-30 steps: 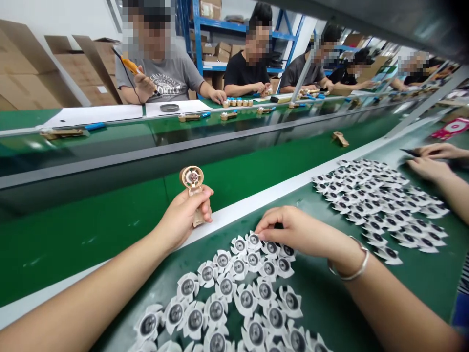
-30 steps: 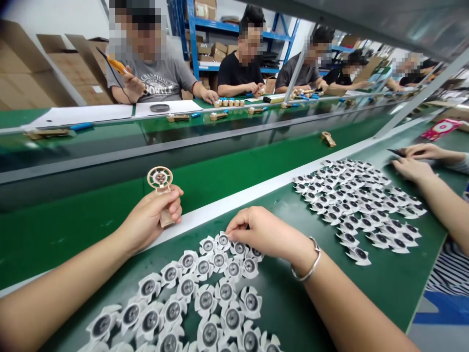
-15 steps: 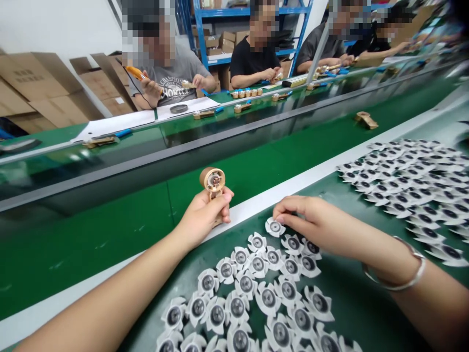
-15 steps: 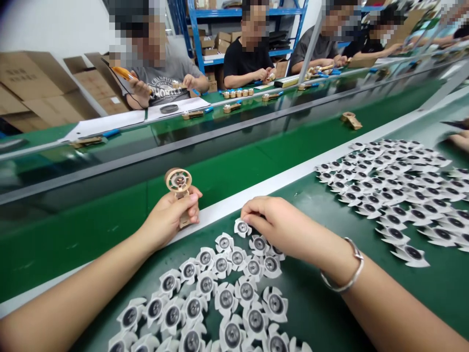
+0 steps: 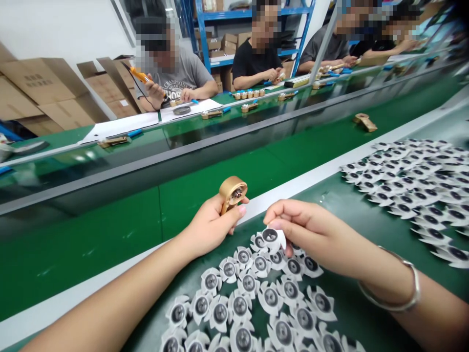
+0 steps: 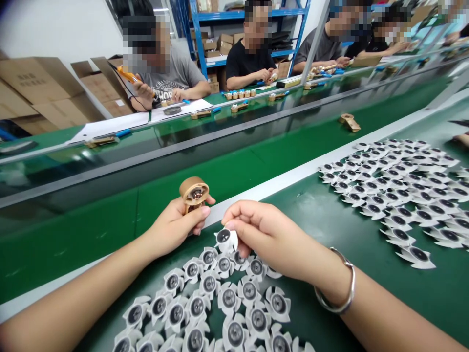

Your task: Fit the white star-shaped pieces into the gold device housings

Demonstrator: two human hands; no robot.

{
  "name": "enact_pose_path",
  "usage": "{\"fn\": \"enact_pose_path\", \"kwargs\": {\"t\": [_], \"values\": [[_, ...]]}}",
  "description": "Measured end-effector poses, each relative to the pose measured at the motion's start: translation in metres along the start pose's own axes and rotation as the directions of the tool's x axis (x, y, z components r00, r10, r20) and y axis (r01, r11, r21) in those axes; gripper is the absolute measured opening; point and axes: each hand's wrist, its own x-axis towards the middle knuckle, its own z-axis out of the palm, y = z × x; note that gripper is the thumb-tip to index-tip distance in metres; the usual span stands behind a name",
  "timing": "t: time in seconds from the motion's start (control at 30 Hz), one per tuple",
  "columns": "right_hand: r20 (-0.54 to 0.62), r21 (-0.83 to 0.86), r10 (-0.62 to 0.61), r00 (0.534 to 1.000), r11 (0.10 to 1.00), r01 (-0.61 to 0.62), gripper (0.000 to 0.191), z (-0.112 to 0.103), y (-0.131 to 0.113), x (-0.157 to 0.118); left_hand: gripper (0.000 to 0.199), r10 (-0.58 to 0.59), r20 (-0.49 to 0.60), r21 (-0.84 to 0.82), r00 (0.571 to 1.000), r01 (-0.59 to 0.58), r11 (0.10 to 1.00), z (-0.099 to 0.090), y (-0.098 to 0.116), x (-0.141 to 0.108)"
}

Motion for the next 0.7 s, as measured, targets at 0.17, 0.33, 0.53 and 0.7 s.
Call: {"fn": "enact_pose_path", "kwargs": {"t": [0.17, 0.33, 0.53, 0.7], "values": [[-0.074, 0.309, -0.014, 0.997, 0.950, 0.036, 0.009, 0.014, -0.008, -0.003, 0.029, 0.048, 0.030, 0.167, 0.998, -0.052, 0.985, 0.004, 0.008, -0.005], [-0.188, 0.324, -0.003, 0.982, 0.944, 0.065, 0.011, 0.021, -0.008, -0.001, 0.022, 0.132, 0.099, 0.364, 0.986, -0.160, 0.918, 0.010, 0.013, -0.012], [-0.192, 0.334, 0.013, 0.981, 0.941, 0.053, 0.014, 0.023, -0.009, -0.002, 0.030, 0.163, 0.163, 0.445, 0.973, -0.220, 0.868, 0.012, 0.019, -0.014], [-0.207, 0.327, 0.029, 0.978, 0.944, 0.041, 0.016, 0.026, -0.009, -0.006, 0.038, 0.205, 0.183, 0.535, 0.962, -0.272, 0.800, 0.009, 0.017, -0.014]]}}
